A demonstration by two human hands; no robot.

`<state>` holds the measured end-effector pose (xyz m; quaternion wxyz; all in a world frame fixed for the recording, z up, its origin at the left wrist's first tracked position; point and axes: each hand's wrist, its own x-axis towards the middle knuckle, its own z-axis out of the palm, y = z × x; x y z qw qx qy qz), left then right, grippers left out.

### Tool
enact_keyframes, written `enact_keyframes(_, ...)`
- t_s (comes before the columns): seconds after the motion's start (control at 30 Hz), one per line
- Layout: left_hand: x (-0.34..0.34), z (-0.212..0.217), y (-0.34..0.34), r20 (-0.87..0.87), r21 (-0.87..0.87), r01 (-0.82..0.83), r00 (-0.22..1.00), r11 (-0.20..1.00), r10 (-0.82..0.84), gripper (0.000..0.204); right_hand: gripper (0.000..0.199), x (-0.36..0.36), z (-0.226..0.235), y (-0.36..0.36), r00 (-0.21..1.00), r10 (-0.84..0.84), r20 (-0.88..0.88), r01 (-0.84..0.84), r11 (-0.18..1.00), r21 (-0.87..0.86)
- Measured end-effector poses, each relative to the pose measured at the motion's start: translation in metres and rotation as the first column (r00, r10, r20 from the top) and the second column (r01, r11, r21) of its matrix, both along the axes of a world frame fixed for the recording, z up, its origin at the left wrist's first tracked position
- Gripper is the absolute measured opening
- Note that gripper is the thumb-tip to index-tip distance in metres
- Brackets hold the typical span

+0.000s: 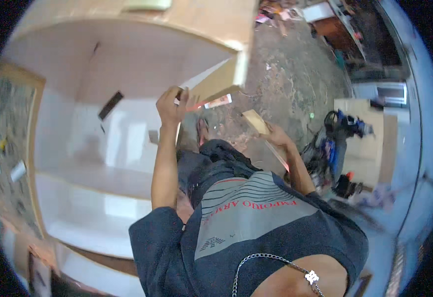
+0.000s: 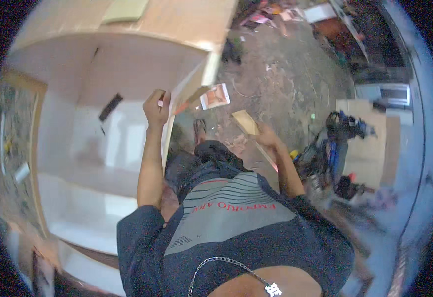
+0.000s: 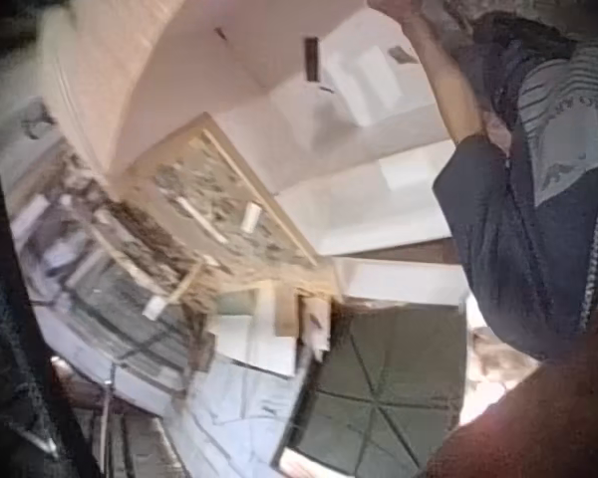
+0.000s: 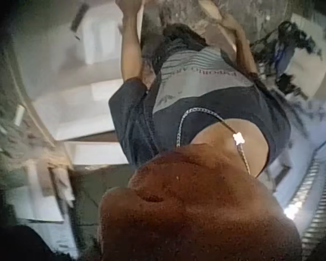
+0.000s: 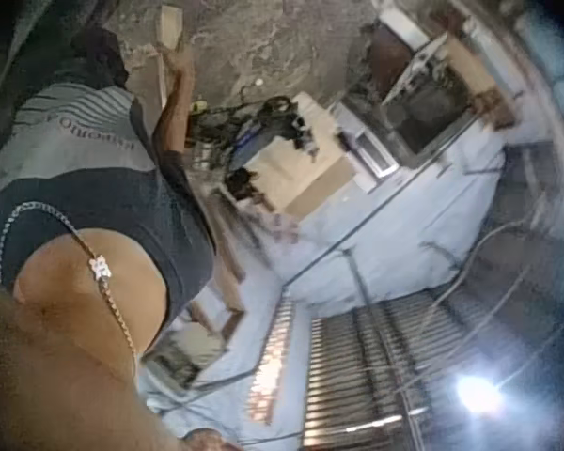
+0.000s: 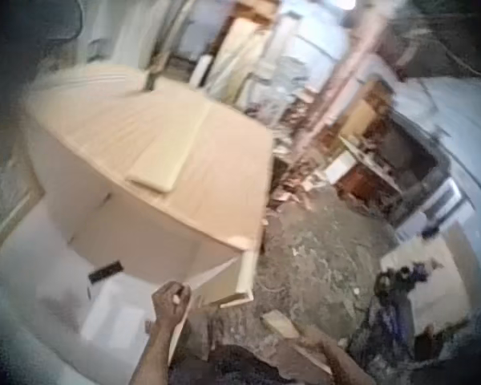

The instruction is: The person sands the edges and corners of a wooden shelving unit using a sanding block.

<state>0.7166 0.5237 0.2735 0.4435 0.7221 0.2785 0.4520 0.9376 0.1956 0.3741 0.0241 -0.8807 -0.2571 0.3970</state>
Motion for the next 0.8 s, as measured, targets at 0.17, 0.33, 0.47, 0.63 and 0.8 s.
enact_keyframes(0.17,-0.153,-0.239,-0.112,-0.779,-0.31,-0.684,0.581,0.66,0.237,0.039,0.088,-0.003,-0.088,0.018,0.875,0.283,-0.394,-0.199,0.95,0.242)
enact_keyframes(0.33,-0.259,-0.269,-0.215,-0.895,-0.075,-0.965,0.177,0.252,0.41,0.036,0.102,-0.101,-0.117,0.152,0.683,0.603,-0.412,-0.576,0.792,0.204)
enact_keyframes(0.47,-0.239,-0.236,-0.221,-0.959,-0.006,-0.994,0.037,0.111,0.282,0.04,0.104,-0.112,-0.221,0.17,0.554,0.821,-0.135,-0.811,0.569,0.136)
enact_keyframes(0.63,-0.225,-0.228,-0.217,-0.923,-0.001,-1.0,0.01,0.024,0.386,0.04,0.095,-0.126,-0.238,0.214,0.628,0.777,0.042,-0.777,0.623,0.093)
enact_keyframes(0.8,-0.235,-0.227,-0.22,-0.948,-0.04,-0.997,0.058,0.063,0.313,0.039,0.095,-0.145,-0.24,0.212,0.591,0.796,0.132,-0.796,0.602,-0.06)
